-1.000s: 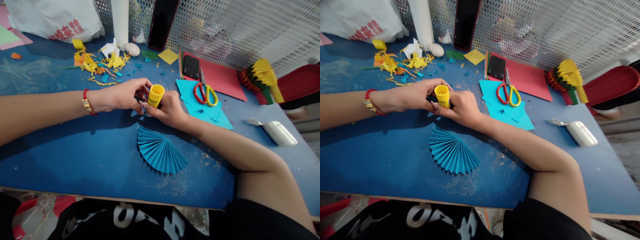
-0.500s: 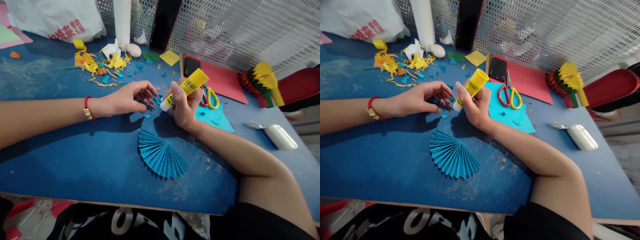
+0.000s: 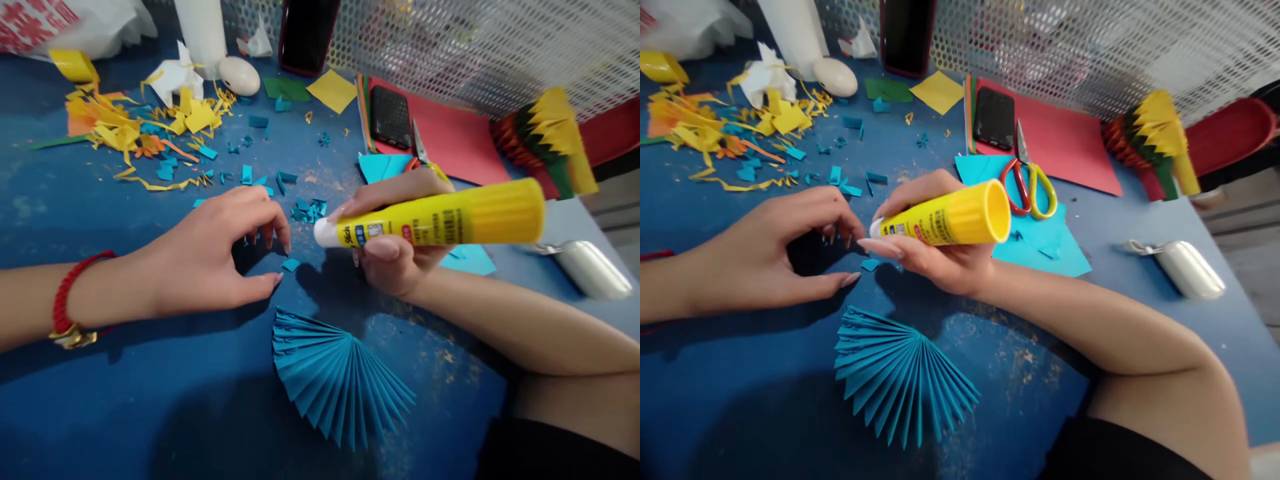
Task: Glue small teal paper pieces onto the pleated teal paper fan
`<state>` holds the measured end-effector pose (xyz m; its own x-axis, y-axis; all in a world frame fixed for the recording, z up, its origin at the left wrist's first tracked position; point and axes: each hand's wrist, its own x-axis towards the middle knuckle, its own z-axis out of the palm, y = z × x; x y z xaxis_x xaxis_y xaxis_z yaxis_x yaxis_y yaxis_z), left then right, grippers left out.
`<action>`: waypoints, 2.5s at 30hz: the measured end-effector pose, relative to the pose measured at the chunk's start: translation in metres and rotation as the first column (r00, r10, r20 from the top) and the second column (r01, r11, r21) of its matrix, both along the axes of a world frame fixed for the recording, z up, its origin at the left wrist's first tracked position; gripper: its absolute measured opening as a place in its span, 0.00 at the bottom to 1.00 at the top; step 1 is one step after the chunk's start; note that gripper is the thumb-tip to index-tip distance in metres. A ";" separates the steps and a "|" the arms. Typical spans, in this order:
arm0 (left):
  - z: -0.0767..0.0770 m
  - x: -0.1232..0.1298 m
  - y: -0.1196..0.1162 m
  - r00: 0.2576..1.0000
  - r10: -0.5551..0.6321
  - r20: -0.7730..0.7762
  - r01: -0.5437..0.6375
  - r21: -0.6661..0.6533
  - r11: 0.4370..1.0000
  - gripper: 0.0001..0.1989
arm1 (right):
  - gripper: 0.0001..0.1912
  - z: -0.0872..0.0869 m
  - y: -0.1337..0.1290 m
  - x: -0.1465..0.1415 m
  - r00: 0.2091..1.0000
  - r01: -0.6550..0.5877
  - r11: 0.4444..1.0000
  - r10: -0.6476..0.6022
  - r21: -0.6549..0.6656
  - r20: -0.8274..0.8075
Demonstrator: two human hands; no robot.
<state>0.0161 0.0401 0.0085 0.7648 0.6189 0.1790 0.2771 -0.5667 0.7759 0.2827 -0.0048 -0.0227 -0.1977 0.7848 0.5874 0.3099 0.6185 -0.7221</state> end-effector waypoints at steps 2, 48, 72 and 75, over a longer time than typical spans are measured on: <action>0.002 0.001 -0.002 0.998 0.032 0.045 -0.031 -0.019 0.999 0.07 | 0.28 0.004 -0.001 0.003 1.000 -0.029 0.995 0.029 0.099 0.002; 0.008 0.007 0.002 0.990 0.022 0.140 -0.006 -0.116 0.993 0.14 | 0.21 0.001 0.011 0.001 0.992 -0.075 0.939 0.035 0.336 0.124; -0.008 -0.002 -0.009 0.992 0.054 -0.113 0.067 0.843 0.533 0.17 | 0.22 -0.008 0.019 -0.011 0.981 0.103 0.954 -0.052 0.280 -0.184; -0.006 -0.001 -0.013 0.978 0.127 -0.168 0.105 0.911 0.399 0.19 | 0.23 -0.012 0.021 -0.007 0.985 0.101 0.957 -0.059 0.270 -0.161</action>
<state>0.0153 0.0274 0.0023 0.8454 0.1812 0.5025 0.3528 -0.8958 -0.2704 0.2757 0.0160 -0.0348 -0.0342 0.5972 0.8014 0.2686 0.7778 -0.5682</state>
